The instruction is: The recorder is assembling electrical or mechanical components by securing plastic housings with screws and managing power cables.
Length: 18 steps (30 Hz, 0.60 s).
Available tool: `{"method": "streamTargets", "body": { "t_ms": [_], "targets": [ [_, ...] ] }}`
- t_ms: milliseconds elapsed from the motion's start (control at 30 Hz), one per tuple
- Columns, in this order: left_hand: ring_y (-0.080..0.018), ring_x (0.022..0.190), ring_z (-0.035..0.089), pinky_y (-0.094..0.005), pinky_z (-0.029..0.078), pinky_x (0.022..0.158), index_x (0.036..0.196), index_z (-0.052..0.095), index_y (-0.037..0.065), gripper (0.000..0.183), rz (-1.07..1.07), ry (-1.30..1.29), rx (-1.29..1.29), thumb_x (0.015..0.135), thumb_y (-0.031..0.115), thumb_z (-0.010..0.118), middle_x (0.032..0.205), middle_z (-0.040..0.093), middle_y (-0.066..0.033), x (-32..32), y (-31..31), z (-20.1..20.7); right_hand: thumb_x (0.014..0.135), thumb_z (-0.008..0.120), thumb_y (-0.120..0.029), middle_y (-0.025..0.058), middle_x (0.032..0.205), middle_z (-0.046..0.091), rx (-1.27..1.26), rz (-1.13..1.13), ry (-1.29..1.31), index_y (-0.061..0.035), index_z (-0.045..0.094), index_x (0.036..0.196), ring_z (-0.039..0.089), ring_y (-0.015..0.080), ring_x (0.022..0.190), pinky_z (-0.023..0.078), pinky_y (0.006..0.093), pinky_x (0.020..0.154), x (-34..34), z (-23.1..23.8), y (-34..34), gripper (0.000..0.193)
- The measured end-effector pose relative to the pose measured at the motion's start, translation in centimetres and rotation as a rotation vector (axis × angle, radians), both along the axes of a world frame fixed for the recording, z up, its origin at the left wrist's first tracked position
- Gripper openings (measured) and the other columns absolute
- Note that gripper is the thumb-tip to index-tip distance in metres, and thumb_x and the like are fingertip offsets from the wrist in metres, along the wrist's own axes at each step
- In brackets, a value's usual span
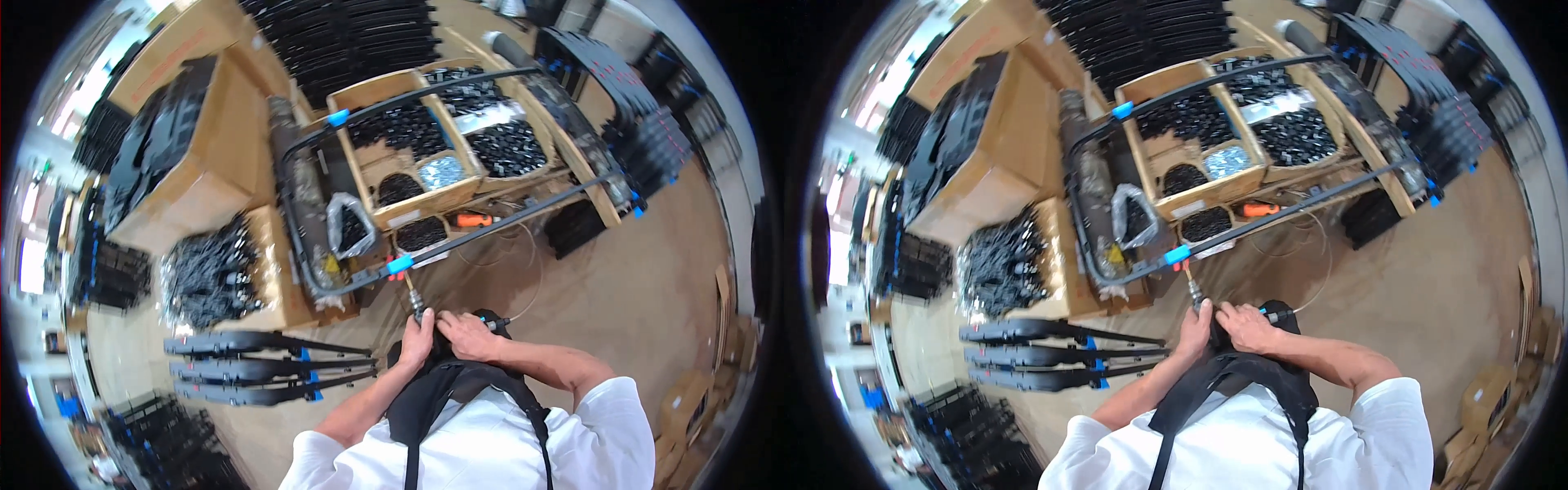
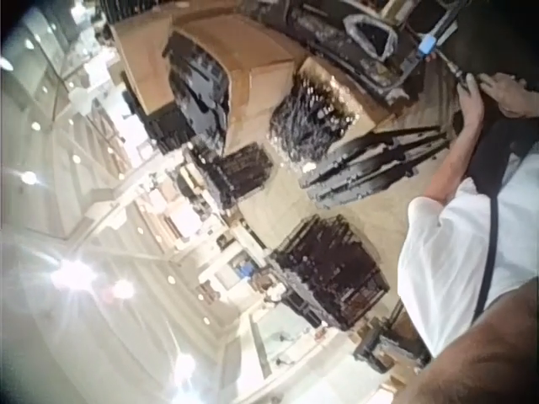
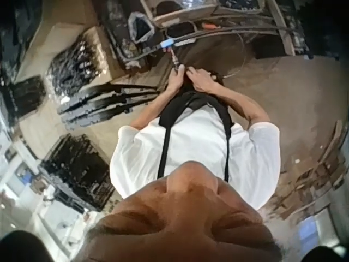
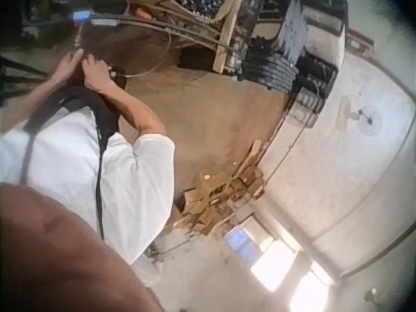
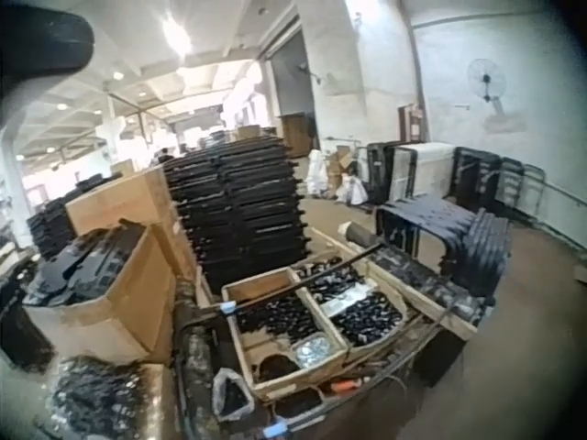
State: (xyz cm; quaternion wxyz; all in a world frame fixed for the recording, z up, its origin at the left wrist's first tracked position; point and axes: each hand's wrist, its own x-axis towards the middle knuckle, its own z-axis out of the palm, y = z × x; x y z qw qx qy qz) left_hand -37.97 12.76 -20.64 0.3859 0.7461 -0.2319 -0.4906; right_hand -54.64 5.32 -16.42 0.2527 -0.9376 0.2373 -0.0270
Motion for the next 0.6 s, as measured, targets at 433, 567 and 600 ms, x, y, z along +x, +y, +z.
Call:
{"method": "streamTargets", "body": {
  "t_ms": [433,567,600],
  "targets": [
    [-0.0404,0.104,0.069,-0.0492,0.055,0.091,0.109,0.074,0.006,0.026,-0.845,-0.31,-0.518,0.103,0.028,0.061,0.105,0.073,-0.0186,-4.4,-23.0,8.8,0.082,0.077,-0.018,0.0202,0.129,0.063,0.216,-0.717,0.206,-0.0019,0.052,0.143,0.064,0.0415,0.119,0.052,0.0511,0.103,-16.3,1.1,-10.7,0.068],
    [-0.0374,0.099,0.067,-0.0483,0.052,0.088,0.099,0.077,0.006,0.016,-0.851,-0.75,-0.718,0.096,0.019,0.068,0.099,0.073,-0.0149,-6.0,-36.5,5.9,0.083,0.073,-0.014,0.0247,0.129,0.062,0.196,-1.0,0.094,-0.0035,0.051,0.147,0.063,0.0449,0.119,0.052,0.053,0.103,-20.7,-1.5,-20.2,0.068],
    [-0.0361,0.099,0.066,-0.0485,0.051,0.089,0.098,0.078,0.007,0.016,-0.896,-0.922,-0.613,0.095,0.02,0.07,0.099,0.073,-0.0127,-7.2,-39.7,5.7,0.084,0.071,-0.012,0.0264,0.129,0.062,0.147,-1.056,0.079,-0.0043,0.05,0.148,0.062,0.0459,0.12,0.052,0.0531,0.102,-22.4,-3.2,-22.6,0.068]
  ]
}}
